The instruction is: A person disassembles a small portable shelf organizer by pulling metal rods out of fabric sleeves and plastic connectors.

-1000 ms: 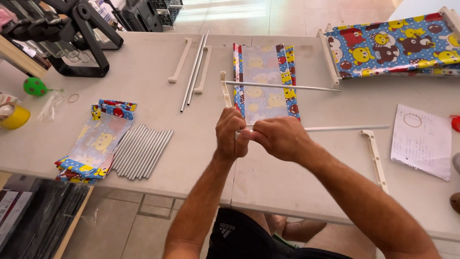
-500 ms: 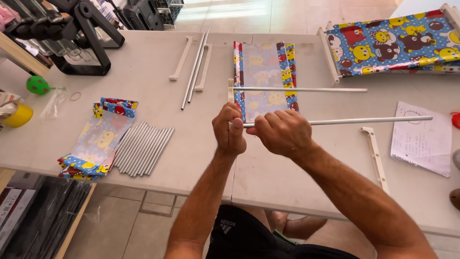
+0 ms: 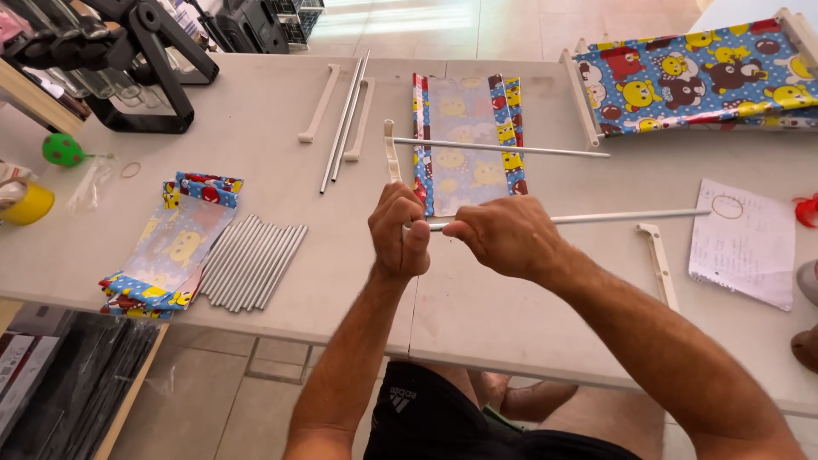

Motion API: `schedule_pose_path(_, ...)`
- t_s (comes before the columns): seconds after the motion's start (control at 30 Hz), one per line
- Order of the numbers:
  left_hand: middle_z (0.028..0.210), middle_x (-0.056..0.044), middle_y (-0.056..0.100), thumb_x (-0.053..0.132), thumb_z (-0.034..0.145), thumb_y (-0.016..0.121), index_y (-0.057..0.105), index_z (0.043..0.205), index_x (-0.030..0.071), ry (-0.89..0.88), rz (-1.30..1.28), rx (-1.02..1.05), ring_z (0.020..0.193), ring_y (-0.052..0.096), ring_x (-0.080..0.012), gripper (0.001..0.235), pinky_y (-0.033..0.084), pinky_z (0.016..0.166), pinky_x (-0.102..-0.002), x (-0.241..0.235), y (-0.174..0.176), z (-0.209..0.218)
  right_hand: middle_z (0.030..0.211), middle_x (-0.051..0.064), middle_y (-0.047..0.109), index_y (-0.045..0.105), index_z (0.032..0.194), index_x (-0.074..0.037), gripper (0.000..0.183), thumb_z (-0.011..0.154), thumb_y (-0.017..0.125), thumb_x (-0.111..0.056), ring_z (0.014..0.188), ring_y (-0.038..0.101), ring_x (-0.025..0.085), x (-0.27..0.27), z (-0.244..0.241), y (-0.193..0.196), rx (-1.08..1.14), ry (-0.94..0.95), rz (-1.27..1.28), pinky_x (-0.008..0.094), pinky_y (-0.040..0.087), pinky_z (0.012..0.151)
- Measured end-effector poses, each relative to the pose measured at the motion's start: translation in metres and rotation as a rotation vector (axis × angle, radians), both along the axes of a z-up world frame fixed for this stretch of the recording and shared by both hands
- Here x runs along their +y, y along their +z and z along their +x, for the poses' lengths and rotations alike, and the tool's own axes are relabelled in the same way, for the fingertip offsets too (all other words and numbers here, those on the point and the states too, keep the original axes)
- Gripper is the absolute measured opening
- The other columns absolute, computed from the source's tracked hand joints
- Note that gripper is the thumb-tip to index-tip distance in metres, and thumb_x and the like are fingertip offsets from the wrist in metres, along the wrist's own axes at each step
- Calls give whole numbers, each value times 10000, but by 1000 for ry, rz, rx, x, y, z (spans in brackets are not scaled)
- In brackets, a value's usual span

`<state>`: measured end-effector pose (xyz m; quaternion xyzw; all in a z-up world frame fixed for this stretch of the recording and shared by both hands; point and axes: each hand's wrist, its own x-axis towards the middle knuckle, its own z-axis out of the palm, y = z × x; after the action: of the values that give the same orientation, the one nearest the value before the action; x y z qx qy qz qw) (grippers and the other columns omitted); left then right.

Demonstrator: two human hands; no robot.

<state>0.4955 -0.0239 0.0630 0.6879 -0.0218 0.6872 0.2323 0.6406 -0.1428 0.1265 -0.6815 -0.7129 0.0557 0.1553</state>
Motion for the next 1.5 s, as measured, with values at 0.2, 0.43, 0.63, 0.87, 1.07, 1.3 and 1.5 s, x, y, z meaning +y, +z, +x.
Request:
schedule_pose_path(0.2,630,-16,413,477,1049,459,431,699,162,-17,-65,-23,591,415,-199,472,400,602,-325,-30,-10,-8,666,-14,531,568,860,-214,391,1062,466,-532,607,614,194,-17,-1,-53,-306,121,762,326,519,605)
schedule_pose_path(0.43,633,9,407,514,1047,451,433,712,192,34,39,16,606,427,-187,465,439,663,-344,-42,-51,-4,705,41,645,644,905,-239,383,1031,457,-549,718,691,299,-39,0,-61,75,64,272,438,561,622)
schedule_pose_path(0.63,636,-23,410,523,1051,440,401,712,173,21,79,100,582,444,-226,489,427,650,-354,-45,-63,-7,685,137,682,628,824,-186,514,1029,386,-590,749,691,416,-34,8,-50,97,93,-218,510,573,693)
schedule_pose_path(0.87,642,-20,403,526,1066,415,401,725,168,-6,23,62,575,441,-224,494,433,635,-344,-53,-56,-6,622,-39,549,543,793,-255,408,1040,462,-570,580,636,188,-40,9,-89,-228,133,578,321,531,545)
schedule_pose_path(1.07,659,-42,400,444,1108,352,366,755,117,6,-5,108,612,347,-193,481,388,677,-365,-62,-35,-8,656,-25,483,563,854,-164,354,1064,519,-446,541,427,169,-43,7,-72,-344,206,757,323,333,516)
schedule_pose_path(1.3,639,-10,407,562,1052,427,410,719,178,67,43,87,582,456,-215,508,459,674,-358,-45,-79,-5,708,5,599,666,950,-177,369,1055,485,-481,719,640,235,-37,16,-91,16,228,437,359,503,669)
schedule_pose_path(1.5,634,1,392,565,1050,416,404,718,185,97,16,102,576,438,-204,505,455,685,-351,-45,-78,-2,687,-11,587,696,912,-195,331,1028,560,-474,679,605,210,-39,20,-91,11,220,572,329,487,652)
